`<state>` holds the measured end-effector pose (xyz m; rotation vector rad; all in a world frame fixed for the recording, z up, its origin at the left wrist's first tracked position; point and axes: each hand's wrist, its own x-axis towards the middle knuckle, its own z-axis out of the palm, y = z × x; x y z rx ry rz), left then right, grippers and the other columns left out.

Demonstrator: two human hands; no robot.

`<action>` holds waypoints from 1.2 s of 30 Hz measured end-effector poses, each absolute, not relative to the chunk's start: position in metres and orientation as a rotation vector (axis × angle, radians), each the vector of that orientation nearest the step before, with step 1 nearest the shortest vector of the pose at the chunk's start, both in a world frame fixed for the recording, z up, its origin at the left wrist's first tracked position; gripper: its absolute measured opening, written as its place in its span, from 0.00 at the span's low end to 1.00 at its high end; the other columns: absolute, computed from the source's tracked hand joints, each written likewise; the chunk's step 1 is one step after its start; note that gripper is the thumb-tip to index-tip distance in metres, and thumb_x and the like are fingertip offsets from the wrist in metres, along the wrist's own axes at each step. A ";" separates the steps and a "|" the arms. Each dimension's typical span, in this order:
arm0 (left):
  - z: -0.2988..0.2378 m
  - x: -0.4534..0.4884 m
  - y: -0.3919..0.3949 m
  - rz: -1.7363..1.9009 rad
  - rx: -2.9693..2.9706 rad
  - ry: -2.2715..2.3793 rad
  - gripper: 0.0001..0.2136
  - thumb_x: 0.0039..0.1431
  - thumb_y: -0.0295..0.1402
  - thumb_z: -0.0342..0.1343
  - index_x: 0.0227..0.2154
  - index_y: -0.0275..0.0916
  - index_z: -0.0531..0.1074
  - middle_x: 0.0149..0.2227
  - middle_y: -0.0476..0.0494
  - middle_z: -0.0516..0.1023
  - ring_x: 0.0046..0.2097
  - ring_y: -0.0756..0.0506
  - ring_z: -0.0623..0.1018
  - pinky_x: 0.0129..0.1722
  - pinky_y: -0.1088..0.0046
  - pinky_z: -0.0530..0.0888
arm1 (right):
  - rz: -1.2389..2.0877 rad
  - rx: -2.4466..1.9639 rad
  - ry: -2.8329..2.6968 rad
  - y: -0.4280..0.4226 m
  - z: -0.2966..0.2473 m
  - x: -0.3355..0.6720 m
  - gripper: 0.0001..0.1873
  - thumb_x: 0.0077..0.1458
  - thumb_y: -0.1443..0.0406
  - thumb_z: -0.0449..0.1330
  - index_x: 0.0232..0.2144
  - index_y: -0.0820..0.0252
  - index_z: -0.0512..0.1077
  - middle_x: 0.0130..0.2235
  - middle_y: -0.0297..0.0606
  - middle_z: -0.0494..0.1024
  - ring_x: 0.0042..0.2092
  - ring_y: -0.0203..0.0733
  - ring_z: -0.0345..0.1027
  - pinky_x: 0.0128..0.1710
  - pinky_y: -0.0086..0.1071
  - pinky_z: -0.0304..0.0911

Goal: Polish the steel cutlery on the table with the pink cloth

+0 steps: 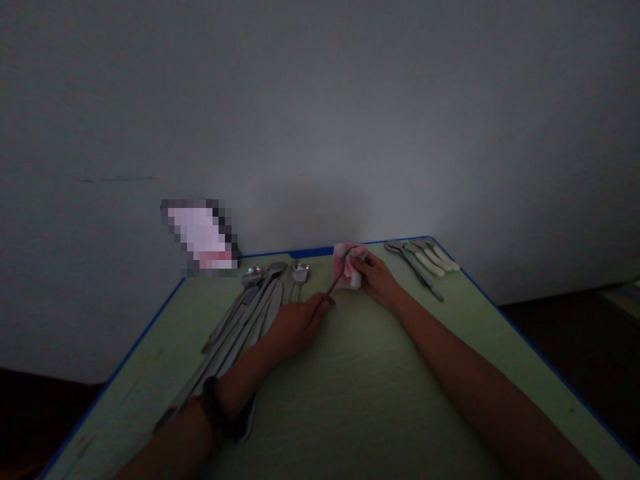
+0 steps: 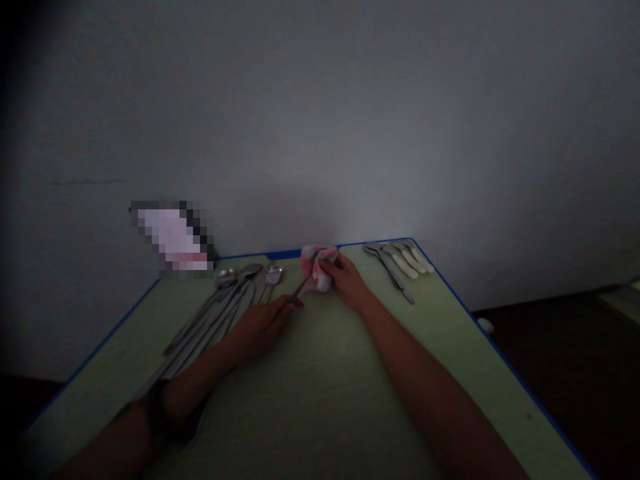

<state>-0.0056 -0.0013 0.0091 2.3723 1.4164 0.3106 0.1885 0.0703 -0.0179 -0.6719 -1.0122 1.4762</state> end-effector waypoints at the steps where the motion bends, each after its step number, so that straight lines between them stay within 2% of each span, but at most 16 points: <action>1: 0.009 -0.006 -0.001 0.318 2.369 1.414 0.18 0.65 0.40 0.33 0.47 0.41 0.65 0.36 0.43 0.77 0.36 0.45 0.77 0.37 0.70 0.68 | 1.507 -0.645 -0.986 0.070 -0.017 0.188 0.13 0.42 0.60 0.65 0.31 0.59 0.70 0.28 0.30 0.70 0.29 0.32 0.62 0.34 0.29 0.59; 4: 0.011 -0.007 -0.001 0.339 2.350 1.399 0.18 0.64 0.39 0.34 0.46 0.41 0.66 0.36 0.45 0.77 0.36 0.45 0.77 0.37 0.71 0.68 | 1.594 -0.591 -0.942 0.068 -0.014 0.189 0.12 0.44 0.59 0.65 0.30 0.59 0.69 0.29 0.30 0.71 0.30 0.32 0.63 0.37 0.30 0.60; 9: 0.014 -0.008 -0.002 0.320 2.362 1.350 0.19 0.64 0.39 0.33 0.45 0.41 0.68 0.34 0.45 0.77 0.35 0.46 0.76 0.36 0.72 0.68 | 1.629 -0.556 -1.036 0.060 -0.006 0.191 0.11 0.44 0.61 0.65 0.28 0.60 0.69 0.26 0.30 0.71 0.28 0.31 0.63 0.34 0.28 0.61; 14: 0.015 -0.007 -0.005 0.285 2.390 1.349 0.19 0.64 0.40 0.33 0.46 0.42 0.68 0.33 0.46 0.77 0.34 0.46 0.76 0.35 0.72 0.67 | 1.550 -0.592 -1.127 0.061 -0.005 0.188 0.12 0.43 0.62 0.65 0.33 0.59 0.71 0.26 0.31 0.74 0.26 0.32 0.65 0.29 0.27 0.61; 18: 0.016 -0.007 -0.005 0.296 2.348 1.347 0.19 0.64 0.40 0.33 0.44 0.41 0.68 0.34 0.45 0.77 0.35 0.45 0.76 0.35 0.72 0.68 | 1.489 -0.714 -1.034 0.066 -0.012 0.186 0.14 0.40 0.62 0.66 0.32 0.59 0.72 0.27 0.30 0.75 0.27 0.32 0.66 0.30 0.28 0.61; 31: 0.013 -0.007 -0.002 0.325 2.323 1.371 0.19 0.64 0.40 0.34 0.43 0.39 0.69 0.36 0.43 0.77 0.37 0.45 0.76 0.39 0.70 0.68 | 1.386 -0.884 -1.063 0.069 -0.017 0.185 0.14 0.40 0.58 0.64 0.27 0.61 0.70 0.25 0.30 0.72 0.26 0.31 0.63 0.29 0.28 0.58; 36: 0.016 -0.007 -0.002 0.437 2.183 1.372 0.21 0.63 0.41 0.35 0.46 0.38 0.69 0.33 0.45 0.76 0.37 0.45 0.75 0.37 0.72 0.68 | 1.590 -0.714 -0.962 0.067 -0.010 0.188 0.10 0.42 0.58 0.60 0.24 0.59 0.68 0.20 0.29 0.69 0.22 0.33 0.60 0.27 0.28 0.59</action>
